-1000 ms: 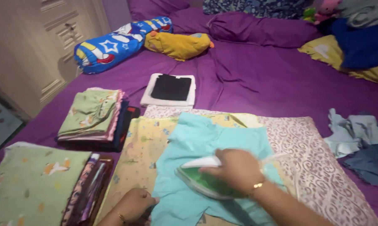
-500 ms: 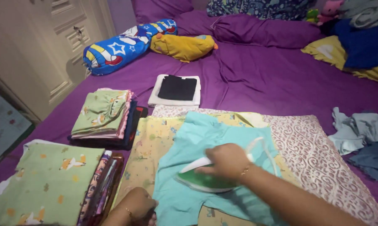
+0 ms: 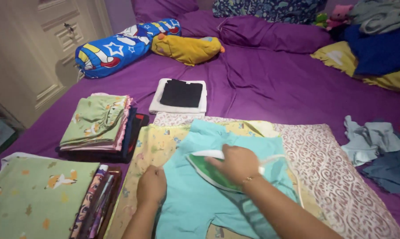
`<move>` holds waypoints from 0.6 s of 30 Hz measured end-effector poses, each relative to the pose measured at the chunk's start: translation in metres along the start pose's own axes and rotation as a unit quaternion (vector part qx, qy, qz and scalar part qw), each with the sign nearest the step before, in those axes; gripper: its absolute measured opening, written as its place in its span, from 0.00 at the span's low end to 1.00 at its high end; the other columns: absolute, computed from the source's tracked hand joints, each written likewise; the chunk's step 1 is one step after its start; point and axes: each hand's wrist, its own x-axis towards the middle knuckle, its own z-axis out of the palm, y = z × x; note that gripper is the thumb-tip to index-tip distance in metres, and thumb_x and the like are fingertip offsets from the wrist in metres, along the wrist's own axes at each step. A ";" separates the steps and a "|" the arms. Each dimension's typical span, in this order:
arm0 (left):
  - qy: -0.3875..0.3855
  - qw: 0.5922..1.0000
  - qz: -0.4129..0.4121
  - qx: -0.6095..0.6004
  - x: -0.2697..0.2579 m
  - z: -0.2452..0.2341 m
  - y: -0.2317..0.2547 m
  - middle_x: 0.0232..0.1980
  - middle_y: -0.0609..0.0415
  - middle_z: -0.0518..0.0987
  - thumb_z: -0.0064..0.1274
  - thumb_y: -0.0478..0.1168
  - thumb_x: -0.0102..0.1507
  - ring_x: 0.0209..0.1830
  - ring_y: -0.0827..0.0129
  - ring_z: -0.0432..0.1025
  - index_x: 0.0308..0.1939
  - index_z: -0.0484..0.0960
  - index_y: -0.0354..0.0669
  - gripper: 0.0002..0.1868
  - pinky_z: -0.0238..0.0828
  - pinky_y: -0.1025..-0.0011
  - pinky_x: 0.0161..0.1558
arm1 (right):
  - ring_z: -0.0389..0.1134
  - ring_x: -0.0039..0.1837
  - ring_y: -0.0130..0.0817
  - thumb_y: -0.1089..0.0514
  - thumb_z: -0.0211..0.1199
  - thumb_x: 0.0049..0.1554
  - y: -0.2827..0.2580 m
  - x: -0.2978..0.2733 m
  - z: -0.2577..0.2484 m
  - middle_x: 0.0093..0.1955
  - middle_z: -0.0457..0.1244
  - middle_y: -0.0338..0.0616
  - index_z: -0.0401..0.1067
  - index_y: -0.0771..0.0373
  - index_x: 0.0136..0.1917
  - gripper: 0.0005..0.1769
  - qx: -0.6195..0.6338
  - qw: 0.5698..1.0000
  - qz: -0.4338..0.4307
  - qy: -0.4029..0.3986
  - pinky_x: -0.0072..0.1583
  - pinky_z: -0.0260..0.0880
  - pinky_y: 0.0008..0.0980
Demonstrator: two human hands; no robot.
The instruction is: The recorder is ironing and folding small items of clothing on a bed.
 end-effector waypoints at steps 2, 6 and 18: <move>0.022 0.999 0.026 -0.025 0.007 0.012 -0.016 0.47 0.37 0.83 0.46 0.51 0.66 0.50 0.41 0.77 0.43 0.81 0.42 0.17 0.73 0.49 0.52 | 0.72 0.43 0.52 0.26 0.62 0.51 -0.030 0.021 0.019 0.38 0.70 0.51 0.74 0.61 0.40 0.34 0.012 1.000 -0.010 0.015 0.46 0.72 0.51; 0.033 0.996 0.043 -0.066 0.010 0.018 -0.024 0.47 0.37 0.83 0.46 0.49 0.67 0.50 0.40 0.76 0.41 0.81 0.39 0.17 0.72 0.50 0.53 | 0.74 0.45 0.51 0.28 0.63 0.52 -0.081 0.065 0.051 0.41 0.71 0.52 0.75 0.61 0.43 0.32 0.047 0.998 0.001 0.032 0.48 0.73 0.49; 0.060 0.970 0.074 -0.223 0.017 -0.109 -0.030 0.33 0.46 0.84 0.51 0.39 0.64 0.27 0.60 0.78 0.60 0.69 0.39 0.21 0.74 0.63 0.33 | 0.72 0.50 0.53 0.26 0.62 0.51 -0.102 -0.026 -0.020 0.44 0.70 0.54 0.79 0.60 0.44 0.34 0.036 0.978 -0.088 -0.183 0.52 0.72 0.51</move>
